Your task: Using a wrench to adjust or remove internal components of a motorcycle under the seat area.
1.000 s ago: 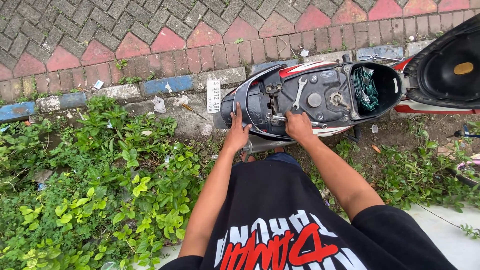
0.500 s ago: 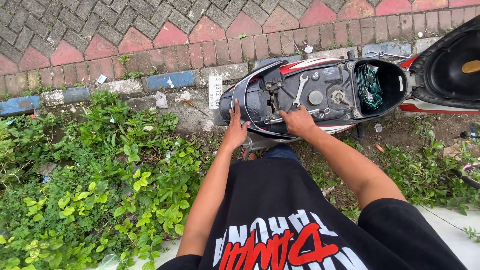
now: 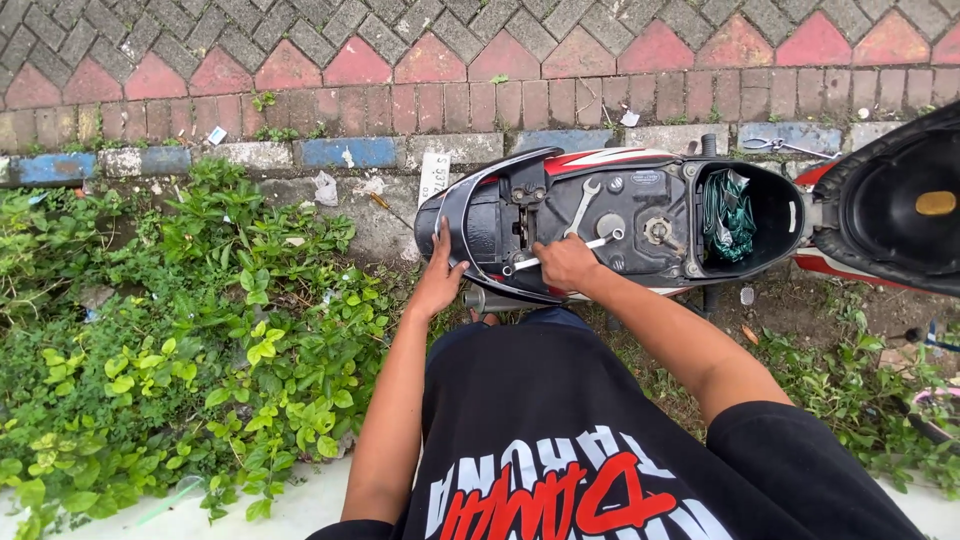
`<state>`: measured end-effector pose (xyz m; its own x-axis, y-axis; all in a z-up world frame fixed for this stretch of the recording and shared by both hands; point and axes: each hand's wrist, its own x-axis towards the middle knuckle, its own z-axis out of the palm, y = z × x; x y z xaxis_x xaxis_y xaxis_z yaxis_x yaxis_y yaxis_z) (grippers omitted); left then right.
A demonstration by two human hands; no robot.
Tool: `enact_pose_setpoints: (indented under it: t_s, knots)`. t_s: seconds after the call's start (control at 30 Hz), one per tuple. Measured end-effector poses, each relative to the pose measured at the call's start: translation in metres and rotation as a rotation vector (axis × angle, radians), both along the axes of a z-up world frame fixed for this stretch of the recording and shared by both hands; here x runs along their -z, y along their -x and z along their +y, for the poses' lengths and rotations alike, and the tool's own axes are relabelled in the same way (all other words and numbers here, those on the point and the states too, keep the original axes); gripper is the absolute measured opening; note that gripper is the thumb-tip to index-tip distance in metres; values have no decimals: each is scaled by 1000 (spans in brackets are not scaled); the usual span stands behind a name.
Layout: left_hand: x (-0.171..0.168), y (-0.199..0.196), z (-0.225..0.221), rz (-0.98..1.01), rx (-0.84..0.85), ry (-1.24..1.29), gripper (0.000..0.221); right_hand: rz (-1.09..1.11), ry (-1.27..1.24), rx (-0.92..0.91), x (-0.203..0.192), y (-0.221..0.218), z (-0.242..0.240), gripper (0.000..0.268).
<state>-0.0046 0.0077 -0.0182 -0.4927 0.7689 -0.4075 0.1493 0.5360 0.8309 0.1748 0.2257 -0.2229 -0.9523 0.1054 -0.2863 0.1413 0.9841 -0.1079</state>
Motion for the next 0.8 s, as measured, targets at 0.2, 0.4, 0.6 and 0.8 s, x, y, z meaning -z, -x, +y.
enact_pose_setpoints:
  t_s: [0.2,0.4,0.6,0.8]
  knots:
    - [20,-14,10,-37,-145,-14,80,1,100,23,-21,-1,5,30]
    - [53,-48,14,15,-414,-122,70,37,394,142,-31,-13,6,32]
    - [71,-54,12,92,-440,-146,68,90,420,-31,-39,-13,23,21]
    - [70,-50,18,141,-440,-143,67,323,249,-196,-13,-9,25,16]
